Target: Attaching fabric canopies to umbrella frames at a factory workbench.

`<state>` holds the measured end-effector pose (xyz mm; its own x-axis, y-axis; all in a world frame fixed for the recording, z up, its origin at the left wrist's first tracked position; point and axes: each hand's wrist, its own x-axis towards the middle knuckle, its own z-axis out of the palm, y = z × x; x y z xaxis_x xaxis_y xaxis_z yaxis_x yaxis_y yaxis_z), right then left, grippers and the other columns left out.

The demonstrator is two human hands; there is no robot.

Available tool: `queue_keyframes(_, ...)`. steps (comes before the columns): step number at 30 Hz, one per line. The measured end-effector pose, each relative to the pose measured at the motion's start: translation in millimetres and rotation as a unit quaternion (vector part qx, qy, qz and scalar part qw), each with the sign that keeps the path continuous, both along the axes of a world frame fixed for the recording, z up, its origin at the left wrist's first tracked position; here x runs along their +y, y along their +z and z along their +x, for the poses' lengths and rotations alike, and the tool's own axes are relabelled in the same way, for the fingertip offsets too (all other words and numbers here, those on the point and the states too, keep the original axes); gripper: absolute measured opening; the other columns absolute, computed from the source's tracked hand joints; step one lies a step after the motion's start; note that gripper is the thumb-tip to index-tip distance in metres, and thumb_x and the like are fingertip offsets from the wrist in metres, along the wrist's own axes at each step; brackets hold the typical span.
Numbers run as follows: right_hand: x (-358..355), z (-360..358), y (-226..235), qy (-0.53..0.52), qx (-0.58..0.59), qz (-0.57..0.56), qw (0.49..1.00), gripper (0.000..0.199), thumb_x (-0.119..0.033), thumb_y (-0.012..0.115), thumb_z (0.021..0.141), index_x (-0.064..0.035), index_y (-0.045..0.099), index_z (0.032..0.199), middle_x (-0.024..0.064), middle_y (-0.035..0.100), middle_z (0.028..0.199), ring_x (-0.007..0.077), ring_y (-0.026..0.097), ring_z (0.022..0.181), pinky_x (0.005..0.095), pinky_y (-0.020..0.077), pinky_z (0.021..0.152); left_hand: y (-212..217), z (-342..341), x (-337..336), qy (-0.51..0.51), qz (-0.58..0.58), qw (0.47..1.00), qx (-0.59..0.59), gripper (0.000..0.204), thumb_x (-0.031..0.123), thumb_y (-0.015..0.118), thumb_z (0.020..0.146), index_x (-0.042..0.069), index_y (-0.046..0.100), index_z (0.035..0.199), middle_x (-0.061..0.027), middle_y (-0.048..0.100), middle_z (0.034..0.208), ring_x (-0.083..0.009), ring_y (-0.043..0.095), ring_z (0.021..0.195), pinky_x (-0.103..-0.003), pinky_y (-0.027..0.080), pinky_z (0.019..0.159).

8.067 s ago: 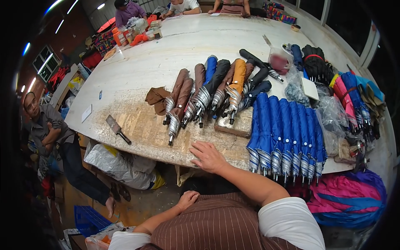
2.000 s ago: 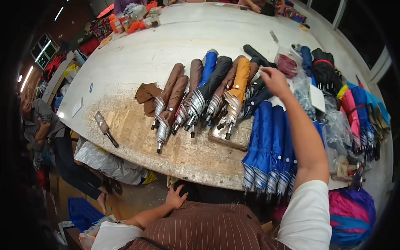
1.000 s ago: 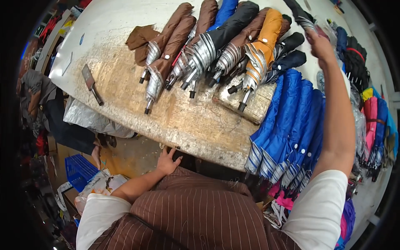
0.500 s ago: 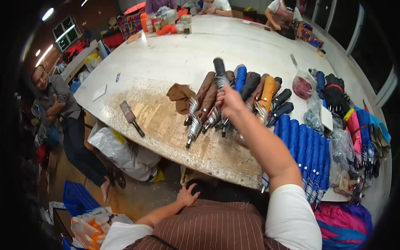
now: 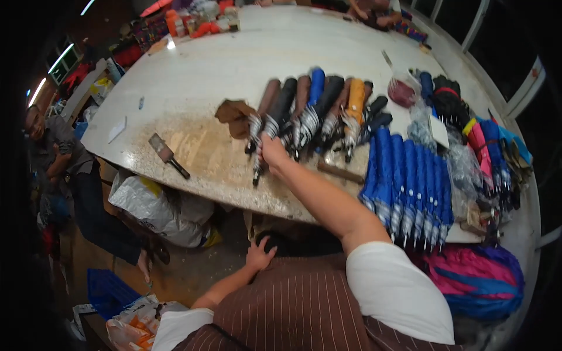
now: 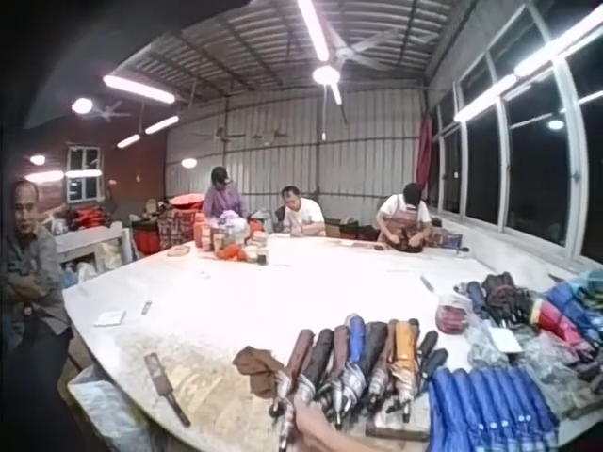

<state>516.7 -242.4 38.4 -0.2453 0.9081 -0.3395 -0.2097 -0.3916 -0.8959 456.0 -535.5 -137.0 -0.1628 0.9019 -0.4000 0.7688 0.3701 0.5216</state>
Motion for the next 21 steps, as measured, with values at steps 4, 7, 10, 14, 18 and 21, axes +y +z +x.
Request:
queue_keyframes(4,-11,10,2,0.037,-0.091,0.035,0.995,0.032,-0.035,0.047,0.094,-0.0051,0.058,0.095,0.0027,0.055,0.076,0.0133,0.053,0.060,0.0264,0.0448,0.050,7,1,2,0.020,0.020,1.000,-0.005,0.059,0.051,0.056,0.083,0.028,0.039,0.136,-0.0282,0.034,0.137,-0.0480,0.045,0.114,-0.051,0.041,0.094)
queue_keyframes(7,-3,38,-19,0.111,-0.309,0.196,0.924,0.027,-0.024,0.047,0.093,-0.0038,0.056,0.108,0.0116,0.058,0.097,0.0221,0.059,0.075,0.0342,0.0505,0.063,10,6,7,0.012,-0.014,1.000,-0.019,0.060,0.051,0.056,0.083,0.030,0.038,0.136,-0.0253,0.030,0.141,-0.0464,0.042,0.118,-0.052,0.039,0.096)
queue_keyframes(10,-14,44,-31,-0.009,-0.433,0.383,0.816,0.027,-0.013,0.042,0.087,-0.0031,0.054,0.109,0.0274,0.045,0.125,0.0468,0.055,0.098,0.0474,0.0429,0.091,6,6,4,0.011,-0.027,0.999,-0.022,0.061,0.052,0.056,0.082,0.031,0.037,0.137,-0.0238,0.028,0.143,-0.0454,0.040,0.120,-0.053,0.037,0.097)
queue_keyframes(14,-28,17,-13,0.011,-0.469,0.392,0.791,0.029,-0.013,0.038,0.089,-0.0063,0.054,0.112,0.0239,0.033,0.138,0.0442,0.053,0.104,0.0463,0.0431,0.092,4,3,9,0.011,-0.024,1.000,-0.009,0.060,0.051,0.056,0.083,0.031,0.038,0.136,-0.0246,0.029,0.142,-0.0456,0.041,0.120,-0.052,0.038,0.097)
queue_keyframes(18,-11,-4,9,0.016,-0.478,0.382,0.791,0.037,-0.010,0.045,0.084,-0.0050,0.047,0.121,0.0248,0.046,0.124,0.0413,0.052,0.106,0.0437,0.0429,0.092,10,0,10,0.018,-0.001,1.000,-0.002,0.058,0.050,0.056,0.084,0.030,0.039,0.135,-0.0267,0.031,0.139,-0.0470,0.043,0.117,-0.050,0.040,0.095)
queue_keyframes(21,11,0,7,-0.035,-0.419,0.306,0.854,0.037,-0.015,0.043,0.089,-0.0095,0.042,0.125,0.0251,0.042,0.130,0.0458,0.052,0.106,0.0472,0.0427,0.091,7,-1,11,0.019,0.024,0.999,-0.015,0.059,0.051,0.056,0.083,0.030,0.039,0.135,-0.0273,0.030,0.140,-0.0472,0.042,0.118,-0.050,0.039,0.096)
